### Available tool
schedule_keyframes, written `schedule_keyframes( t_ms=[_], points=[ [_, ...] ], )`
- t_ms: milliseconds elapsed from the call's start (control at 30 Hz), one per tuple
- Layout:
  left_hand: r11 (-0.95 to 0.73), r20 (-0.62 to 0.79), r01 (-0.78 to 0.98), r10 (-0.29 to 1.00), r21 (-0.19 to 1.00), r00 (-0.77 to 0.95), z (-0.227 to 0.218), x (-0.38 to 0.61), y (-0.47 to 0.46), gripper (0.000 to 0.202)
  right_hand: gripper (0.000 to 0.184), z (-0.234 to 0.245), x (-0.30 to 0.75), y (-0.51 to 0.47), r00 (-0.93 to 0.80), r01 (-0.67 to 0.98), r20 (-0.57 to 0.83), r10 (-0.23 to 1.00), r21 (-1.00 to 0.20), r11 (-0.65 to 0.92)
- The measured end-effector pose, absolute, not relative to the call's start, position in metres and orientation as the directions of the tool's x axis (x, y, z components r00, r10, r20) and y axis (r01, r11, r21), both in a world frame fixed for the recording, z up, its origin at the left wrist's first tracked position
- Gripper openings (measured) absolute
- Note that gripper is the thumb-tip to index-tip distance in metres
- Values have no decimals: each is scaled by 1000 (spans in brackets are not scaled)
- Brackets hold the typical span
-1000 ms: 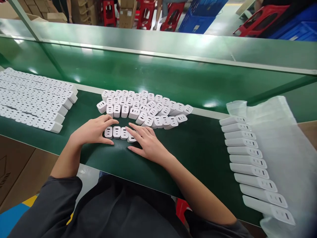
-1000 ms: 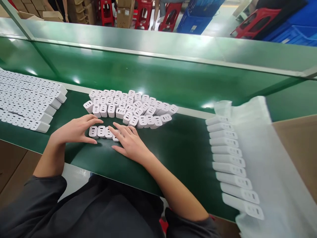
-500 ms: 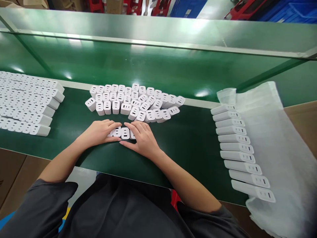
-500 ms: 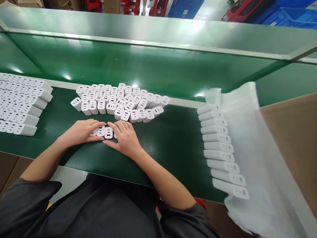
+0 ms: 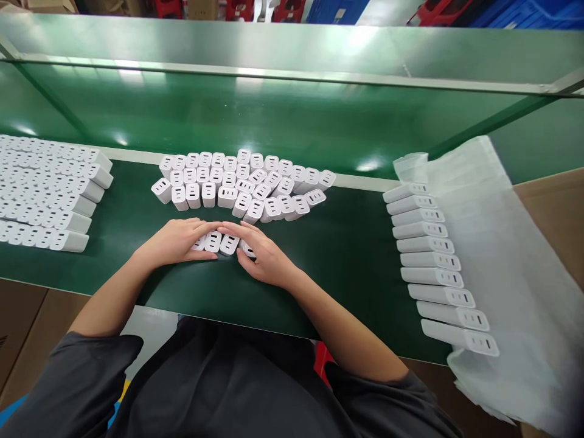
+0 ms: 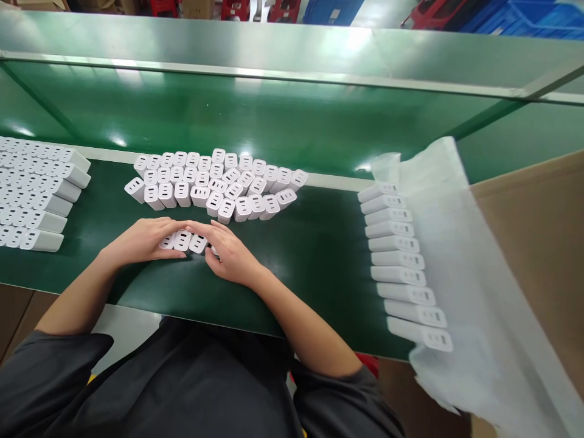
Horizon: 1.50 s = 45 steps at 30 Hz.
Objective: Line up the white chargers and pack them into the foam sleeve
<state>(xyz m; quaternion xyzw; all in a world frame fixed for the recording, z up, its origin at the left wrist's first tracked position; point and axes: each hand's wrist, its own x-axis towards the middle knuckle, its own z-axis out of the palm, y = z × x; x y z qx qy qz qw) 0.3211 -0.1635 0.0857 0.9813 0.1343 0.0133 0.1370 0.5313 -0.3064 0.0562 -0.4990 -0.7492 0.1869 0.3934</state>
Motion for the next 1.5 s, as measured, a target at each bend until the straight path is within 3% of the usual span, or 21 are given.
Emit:
schedule_keyframes(
  t_ms=[233,333,433,533,600,700,767,933,1133,1500],
  points=[
    [-970,134,148,176,192,975,88,326,-172,68,86,81,571,-318,-342,638,180,922,-677,368],
    [-977,210,166,192,134,959,84,332,-181,68,86,82,573,-319,-340,692,87,936,-651,312],
    [-978,262,188,207,95,943,77,337,-186,57,76,77,563,-316,-226,779,43,973,-592,207],
    [-976,274,203,218,81,937,72,338,-187,48,62,74,555,-313,-100,837,46,994,-536,109],
    [-973,269,213,229,87,936,71,338,-186,47,55,74,555,-313,-160,794,78,984,-582,175],
    [-971,269,222,238,89,933,71,337,-186,48,60,75,562,-314,-321,651,168,932,-675,346],
    [-973,283,215,231,87,931,71,337,-186,48,62,77,566,-315,-315,630,198,928,-688,361],
    [-970,263,222,242,101,934,73,337,-186,49,52,81,571,-317,-167,677,140,976,-703,217],
    [-970,240,213,236,119,942,75,337,-186,48,55,82,571,-317,-259,627,125,958,-733,265],
    [-973,182,188,211,134,960,78,338,-191,48,53,80,573,-319,-263,643,99,960,-724,251]
  ],
)
